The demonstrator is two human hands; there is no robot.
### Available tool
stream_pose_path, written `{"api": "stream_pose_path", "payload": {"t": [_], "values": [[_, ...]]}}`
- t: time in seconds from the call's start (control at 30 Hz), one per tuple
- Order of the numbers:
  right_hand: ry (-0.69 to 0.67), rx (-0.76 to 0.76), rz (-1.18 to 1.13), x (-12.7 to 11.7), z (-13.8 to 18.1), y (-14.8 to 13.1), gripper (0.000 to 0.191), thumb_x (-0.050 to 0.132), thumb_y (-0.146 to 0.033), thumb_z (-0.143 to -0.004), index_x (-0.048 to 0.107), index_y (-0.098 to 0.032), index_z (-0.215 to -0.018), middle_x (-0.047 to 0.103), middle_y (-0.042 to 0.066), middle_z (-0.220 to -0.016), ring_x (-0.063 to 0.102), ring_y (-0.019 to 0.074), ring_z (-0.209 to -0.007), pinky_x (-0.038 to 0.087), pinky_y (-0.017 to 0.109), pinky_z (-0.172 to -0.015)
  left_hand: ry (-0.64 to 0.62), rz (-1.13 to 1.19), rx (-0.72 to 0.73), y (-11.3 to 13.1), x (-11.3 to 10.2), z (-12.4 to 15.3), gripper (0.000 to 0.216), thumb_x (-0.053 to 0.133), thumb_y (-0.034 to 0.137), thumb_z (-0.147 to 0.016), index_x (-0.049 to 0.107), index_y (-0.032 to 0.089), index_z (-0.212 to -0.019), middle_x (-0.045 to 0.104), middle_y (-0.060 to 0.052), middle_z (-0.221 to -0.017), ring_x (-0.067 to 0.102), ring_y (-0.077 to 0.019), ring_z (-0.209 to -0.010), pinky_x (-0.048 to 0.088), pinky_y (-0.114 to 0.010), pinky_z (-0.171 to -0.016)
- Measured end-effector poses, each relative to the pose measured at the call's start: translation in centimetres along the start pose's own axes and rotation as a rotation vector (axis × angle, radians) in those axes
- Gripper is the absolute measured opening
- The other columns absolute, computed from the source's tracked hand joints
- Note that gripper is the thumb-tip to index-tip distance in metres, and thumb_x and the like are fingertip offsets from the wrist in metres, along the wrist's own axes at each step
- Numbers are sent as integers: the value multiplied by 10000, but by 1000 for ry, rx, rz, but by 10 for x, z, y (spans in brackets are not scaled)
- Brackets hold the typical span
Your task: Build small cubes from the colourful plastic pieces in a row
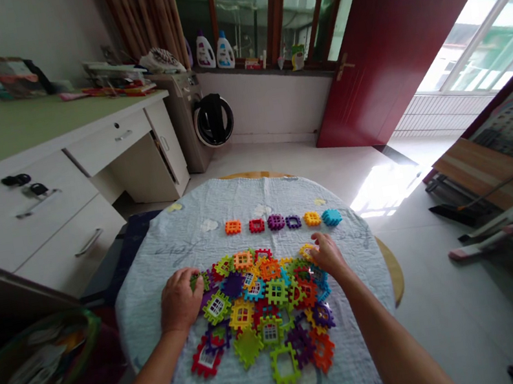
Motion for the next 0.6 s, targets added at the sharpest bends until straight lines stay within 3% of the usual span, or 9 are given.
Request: {"api": "stream_pose_path", "payload": {"t": [0.13,0.27,0.43,0.6], "values": [[-17,-7,34,0,-6,2,250,563,-168,-750,614,-197,-993,591,59,-936,565,184,-850,425,280,-767,-4,-2,9,1,0,0,216,444,337,-855,596,195,-912,655,-105,-989,594,-275,-955,462,-418,-901],[-43,-27,88,-4,-15,-4,193,609,-255,-760,631,-200,-944,592,71,-943,559,203,-862,411,299,-771,-2,-1,6,1,-1,-1,206,447,338,-850,591,201,-903,655,-100,-975,598,-269,-943,465,-410,-899],[-105,-15,155,4,-16,-13,294,695,-316,-673,645,-196,-938,621,68,-872,568,209,-798,404,299,-726,-4,-3,8,0,1,-1,201,450,333,-846,590,202,-907,656,-101,-984,599,-271,-952,466,-413,-905],[-106,1,166,-2,-14,-10,386,596,-253,-726,619,-165,-1101,645,116,-988,594,229,-858,399,306,-729,-8,-4,28,2,2,-1,215,463,337,-849,598,191,-931,652,-109,-1001,596,-279,-964,465,-421,-916]]}}
Point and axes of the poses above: each hand's wrist, its own z-axis away from the middle knuckle, its own x-axis out of the palm, y = z × x, the point moved 10 cm from there along -z, towards the middle knuckle
